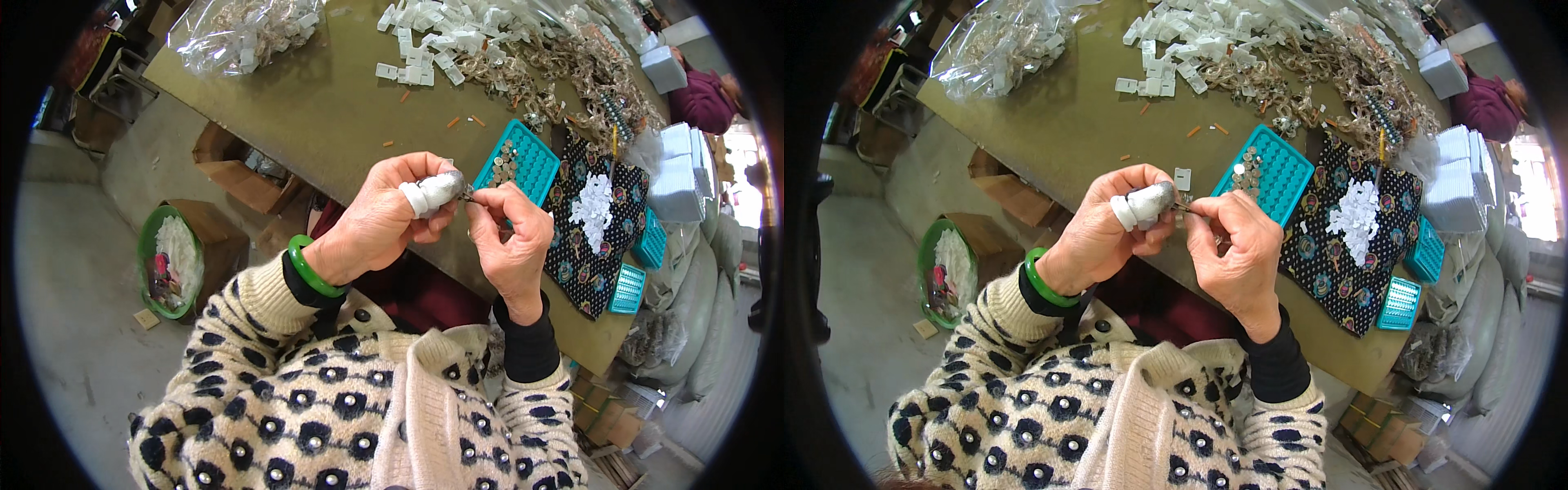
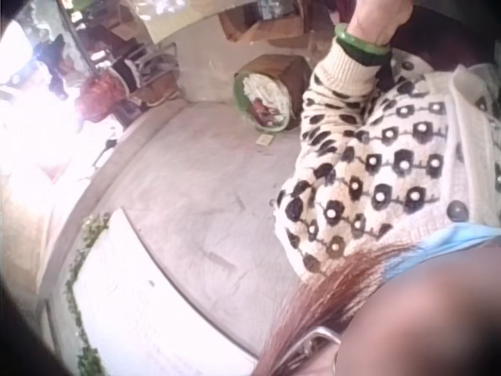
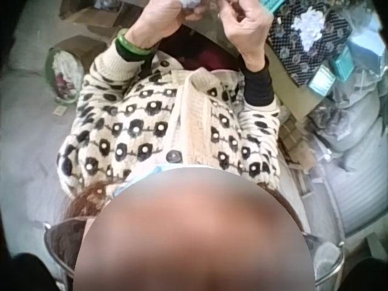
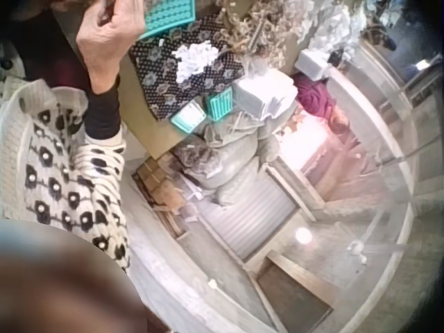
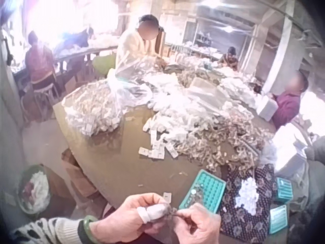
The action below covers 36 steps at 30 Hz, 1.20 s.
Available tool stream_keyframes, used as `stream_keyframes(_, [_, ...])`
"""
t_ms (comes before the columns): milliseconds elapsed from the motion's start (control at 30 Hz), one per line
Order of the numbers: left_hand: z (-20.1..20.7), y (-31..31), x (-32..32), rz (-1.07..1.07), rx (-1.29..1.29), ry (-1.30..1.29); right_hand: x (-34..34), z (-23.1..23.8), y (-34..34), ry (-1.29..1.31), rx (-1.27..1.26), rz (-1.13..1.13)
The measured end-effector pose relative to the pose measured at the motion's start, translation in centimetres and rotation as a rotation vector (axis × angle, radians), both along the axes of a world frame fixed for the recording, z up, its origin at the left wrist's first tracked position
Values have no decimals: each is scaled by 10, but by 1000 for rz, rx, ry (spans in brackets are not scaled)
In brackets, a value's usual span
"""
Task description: The person repeatedly picks small white plastic housings and metal pins from a table, inserts the pins into the housings, and places the assembled units on the table. The person also handles small orange cylindrical pieces and a blue tray of metal discs during the process.
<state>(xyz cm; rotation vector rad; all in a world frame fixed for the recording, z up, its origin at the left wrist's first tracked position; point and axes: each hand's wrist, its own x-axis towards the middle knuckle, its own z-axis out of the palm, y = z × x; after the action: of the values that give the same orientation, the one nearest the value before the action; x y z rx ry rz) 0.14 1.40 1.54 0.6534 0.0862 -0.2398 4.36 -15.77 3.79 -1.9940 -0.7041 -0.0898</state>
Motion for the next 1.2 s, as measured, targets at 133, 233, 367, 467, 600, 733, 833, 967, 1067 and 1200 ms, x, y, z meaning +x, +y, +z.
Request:
stream_keyframes(133, [0,-1,-2,-141,-145,98,2,4,-2,14,68,18])
stream_keyframes(233, [-1,-1,-2,-174,-239,88,2,7,-5,69,147,67])
stream_keyframes(367, [-3,-1,-3,-192,-231,33,-3,6,-7,354,310,64])
stream_keyframes(467, [-3,-2,-7,-174,-110,-69,-5,1,-4,568,584,86])
stream_keyframes(600, [-6,-3,-9,-157,-99,-69,-3,-3,-4,852,669,69])
stream_keyframes(733, [-7,3,-6,-204,-332,5,-2,1,0,907,670,125])
stream_keyframes(833, [-4,8,-5,-200,-393,62,-7,8,6,554,464,87])
stream_keyframes(967, [3,16,-2,-194,-271,46,-9,14,14,-28,62,123])
stream_keyframes(1067, [5,28,10,-97,261,-99,-10,10,18,393,382,91])
stream_keyframes(1200, [-2,57,70,429,1152,-356,-8,6,16,667,597,65])
